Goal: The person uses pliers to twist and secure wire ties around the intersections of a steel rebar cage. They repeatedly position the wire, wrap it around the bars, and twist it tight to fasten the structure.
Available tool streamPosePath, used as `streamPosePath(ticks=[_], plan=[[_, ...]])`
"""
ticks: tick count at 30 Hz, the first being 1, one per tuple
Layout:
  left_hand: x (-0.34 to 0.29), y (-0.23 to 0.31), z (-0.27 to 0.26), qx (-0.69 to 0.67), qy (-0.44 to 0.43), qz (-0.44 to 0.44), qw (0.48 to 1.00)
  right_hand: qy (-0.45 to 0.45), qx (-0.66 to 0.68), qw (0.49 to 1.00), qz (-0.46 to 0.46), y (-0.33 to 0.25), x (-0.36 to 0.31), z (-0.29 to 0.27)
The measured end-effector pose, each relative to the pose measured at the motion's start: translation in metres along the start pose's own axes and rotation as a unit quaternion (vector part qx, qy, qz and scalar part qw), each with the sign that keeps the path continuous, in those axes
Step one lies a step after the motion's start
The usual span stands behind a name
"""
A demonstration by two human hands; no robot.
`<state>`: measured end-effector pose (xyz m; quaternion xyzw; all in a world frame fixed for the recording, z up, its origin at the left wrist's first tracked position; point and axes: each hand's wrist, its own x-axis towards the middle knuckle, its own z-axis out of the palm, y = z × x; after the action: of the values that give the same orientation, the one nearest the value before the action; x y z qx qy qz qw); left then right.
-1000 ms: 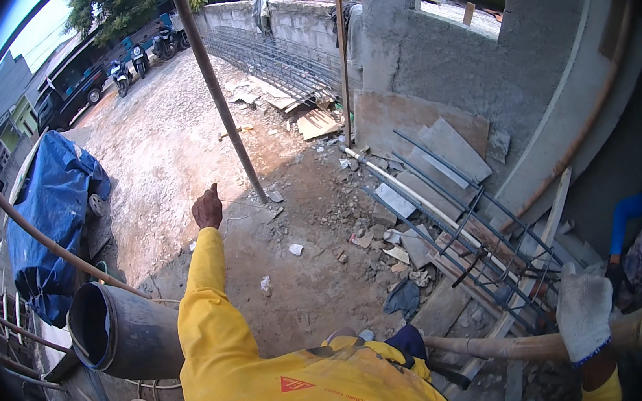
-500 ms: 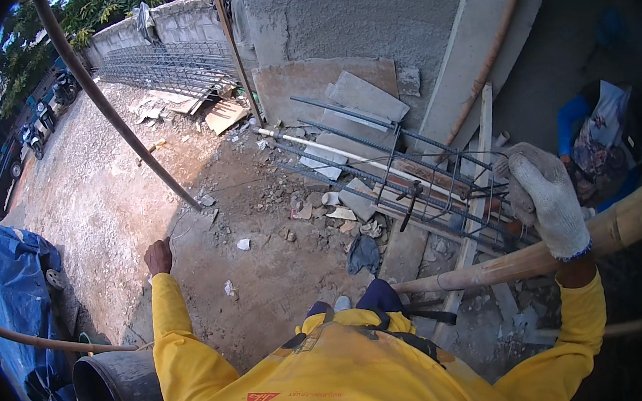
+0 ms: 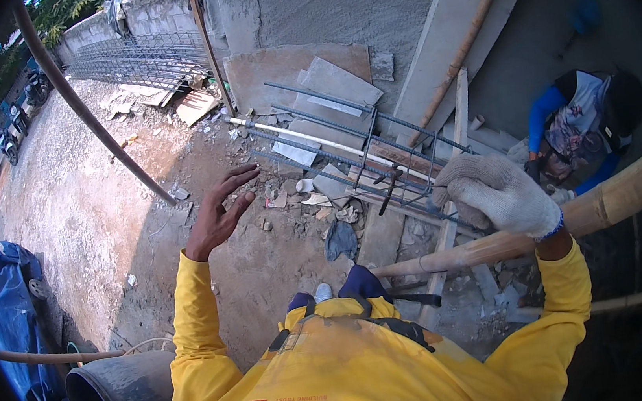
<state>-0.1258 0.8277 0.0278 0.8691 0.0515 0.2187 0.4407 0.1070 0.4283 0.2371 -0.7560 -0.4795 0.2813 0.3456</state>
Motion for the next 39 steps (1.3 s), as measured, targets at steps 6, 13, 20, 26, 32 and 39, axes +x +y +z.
streamPosePath(ticks=[6, 13, 20, 26, 32, 39], plan=[[0.063, 0.066, 0.081, -0.291, -0.156, 0.012, 0.944, 0.034, -0.081, 0.991, 0.104, -0.023, -0.007, -0.009], [0.054, 0.047, 0.084, -0.351, -0.102, -0.041, 0.93, 0.221, 0.119, 0.968, 0.014, 0.013, -0.027, -0.013], [0.052, 0.051, 0.051, -0.31, -0.005, -0.095, 0.946, 0.574, -0.276, 0.727, -0.258, 0.005, -0.019, -0.004], [0.049, 0.09, 0.058, -0.321, -0.057, -0.115, 0.938, 0.122, -0.61, 0.706, -0.339, 0.017, 0.038, 0.067], [0.04, 0.107, 0.055, -0.457, -0.14, -0.153, 0.865, 0.185, -0.49, 0.73, -0.439, 0.036, 0.076, 0.071], [0.031, 0.099, 0.049, -0.517, -0.186, -0.196, 0.812, 0.159, -0.473, 0.779, -0.38, 0.028, 0.083, 0.072]])
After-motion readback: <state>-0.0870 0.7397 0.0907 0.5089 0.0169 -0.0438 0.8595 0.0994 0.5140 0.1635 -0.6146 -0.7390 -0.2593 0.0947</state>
